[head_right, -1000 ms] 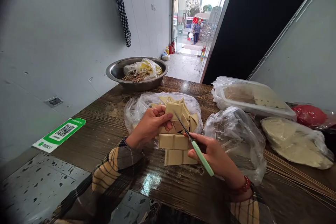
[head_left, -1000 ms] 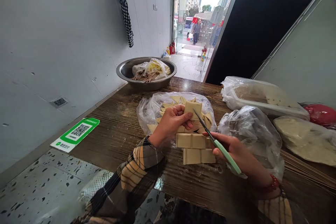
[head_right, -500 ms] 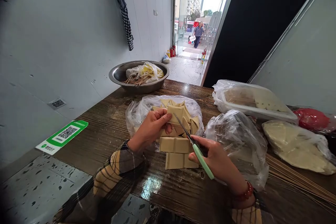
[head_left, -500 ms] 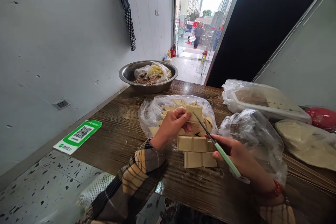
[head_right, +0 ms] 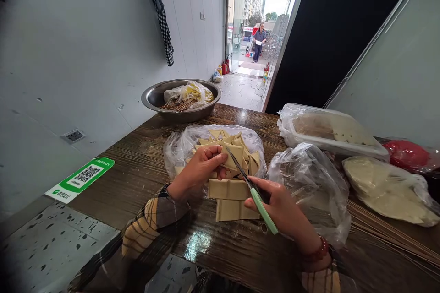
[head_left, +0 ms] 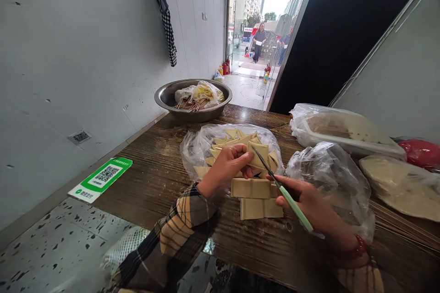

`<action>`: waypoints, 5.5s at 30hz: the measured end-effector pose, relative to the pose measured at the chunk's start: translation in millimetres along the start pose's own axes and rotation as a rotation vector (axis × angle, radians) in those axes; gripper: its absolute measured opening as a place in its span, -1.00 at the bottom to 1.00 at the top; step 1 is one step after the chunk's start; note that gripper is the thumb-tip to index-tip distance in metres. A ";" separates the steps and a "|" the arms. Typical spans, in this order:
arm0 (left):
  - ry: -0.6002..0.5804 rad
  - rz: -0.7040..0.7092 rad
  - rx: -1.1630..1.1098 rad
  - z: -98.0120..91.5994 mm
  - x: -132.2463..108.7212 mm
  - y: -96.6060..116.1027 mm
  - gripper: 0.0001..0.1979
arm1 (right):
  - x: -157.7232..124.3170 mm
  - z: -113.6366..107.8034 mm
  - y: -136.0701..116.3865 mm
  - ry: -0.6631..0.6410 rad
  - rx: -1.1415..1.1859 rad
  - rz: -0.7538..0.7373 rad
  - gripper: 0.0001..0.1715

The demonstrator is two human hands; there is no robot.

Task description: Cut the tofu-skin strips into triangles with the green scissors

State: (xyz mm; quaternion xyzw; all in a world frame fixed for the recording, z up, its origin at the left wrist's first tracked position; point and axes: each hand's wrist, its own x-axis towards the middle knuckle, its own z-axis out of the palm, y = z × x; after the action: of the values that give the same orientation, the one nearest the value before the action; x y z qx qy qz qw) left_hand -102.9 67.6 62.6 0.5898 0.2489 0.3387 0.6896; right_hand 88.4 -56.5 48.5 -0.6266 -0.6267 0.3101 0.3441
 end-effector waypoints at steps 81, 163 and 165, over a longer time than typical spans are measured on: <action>0.417 0.271 0.044 -7.4 7.9 -3.4 -0.78 | 2.4 0.7 0.9 0.070 0.175 0.126 -0.26; 0.132 0.077 -0.188 -6.7 6.0 -6.8 -0.59 | 1.9 4.0 1.2 -0.086 0.078 0.031 -0.30; 0.104 0.066 -0.159 -6.7 5.6 -7.1 -0.61 | 2.1 3.5 0.0 -0.090 0.082 0.033 -0.27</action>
State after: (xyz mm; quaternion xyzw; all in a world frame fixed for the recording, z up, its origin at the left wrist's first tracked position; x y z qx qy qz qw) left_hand -103.0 75.7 54.7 0.5227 0.2372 0.4099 0.7089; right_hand 85.6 -54.3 46.6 -0.6075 -0.6180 0.3690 0.3358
